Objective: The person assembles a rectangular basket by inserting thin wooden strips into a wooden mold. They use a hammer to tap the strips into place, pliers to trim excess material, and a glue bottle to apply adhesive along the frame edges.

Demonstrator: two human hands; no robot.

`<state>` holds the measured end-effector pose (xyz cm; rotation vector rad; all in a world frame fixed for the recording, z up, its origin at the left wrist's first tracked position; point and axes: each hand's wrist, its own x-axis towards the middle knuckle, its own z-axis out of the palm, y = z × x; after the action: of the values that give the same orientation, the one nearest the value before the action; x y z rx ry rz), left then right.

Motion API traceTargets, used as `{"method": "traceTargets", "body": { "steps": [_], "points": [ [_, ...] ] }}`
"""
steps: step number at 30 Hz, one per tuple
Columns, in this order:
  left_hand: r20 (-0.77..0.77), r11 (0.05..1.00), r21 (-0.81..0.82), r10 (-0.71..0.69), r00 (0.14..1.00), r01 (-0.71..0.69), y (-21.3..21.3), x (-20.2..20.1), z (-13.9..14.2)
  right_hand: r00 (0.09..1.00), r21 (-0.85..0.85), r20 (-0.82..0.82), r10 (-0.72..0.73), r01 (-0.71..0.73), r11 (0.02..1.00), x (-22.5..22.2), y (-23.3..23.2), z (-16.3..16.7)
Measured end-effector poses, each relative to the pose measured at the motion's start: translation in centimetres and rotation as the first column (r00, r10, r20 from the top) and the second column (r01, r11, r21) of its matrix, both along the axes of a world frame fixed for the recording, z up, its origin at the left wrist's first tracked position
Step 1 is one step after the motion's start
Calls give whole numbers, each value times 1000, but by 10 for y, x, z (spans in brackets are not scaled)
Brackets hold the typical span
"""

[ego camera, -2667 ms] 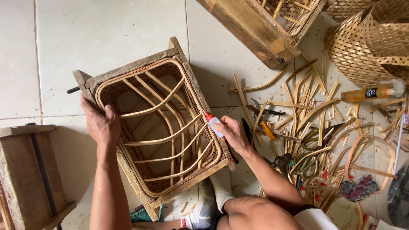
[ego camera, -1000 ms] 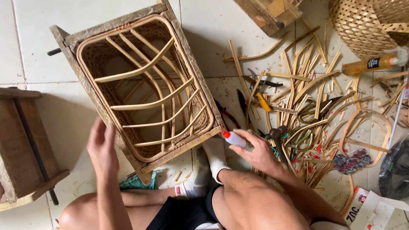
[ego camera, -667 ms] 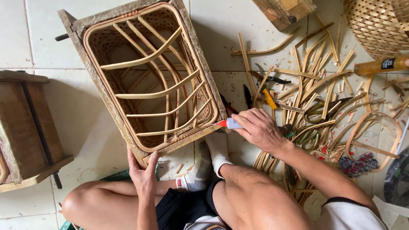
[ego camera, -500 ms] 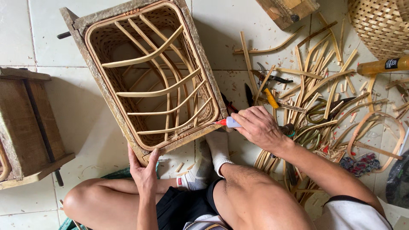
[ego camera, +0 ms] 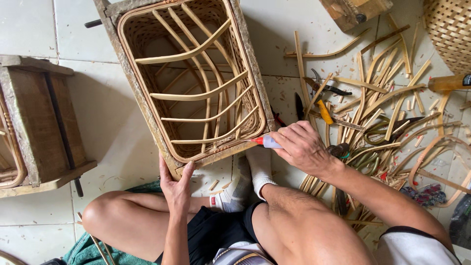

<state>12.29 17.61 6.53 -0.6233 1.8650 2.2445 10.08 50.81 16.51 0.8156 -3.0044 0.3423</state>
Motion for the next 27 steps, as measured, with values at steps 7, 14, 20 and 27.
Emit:
{"method": "traceTargets", "body": {
  "steps": [7,14,20,27],
  "points": [
    [35,999,-27,-20,999,21,-2,-3,6,997,102,-22,69,-67,993,-5,-2,0],
    [33,998,-33,-47,998,48,-5,-3,0,998,-46,35,46,-44,998,-9,-22,7],
    [-6,999,14,-48,999,48,-6,-4,0,992,26,18,126,-126,992,-19,-39,2],
    [-1,998,68,0,1000,0,-3,-7,-2,990,30,37,139,-140,990,-27,-45,14]
  ]
}}
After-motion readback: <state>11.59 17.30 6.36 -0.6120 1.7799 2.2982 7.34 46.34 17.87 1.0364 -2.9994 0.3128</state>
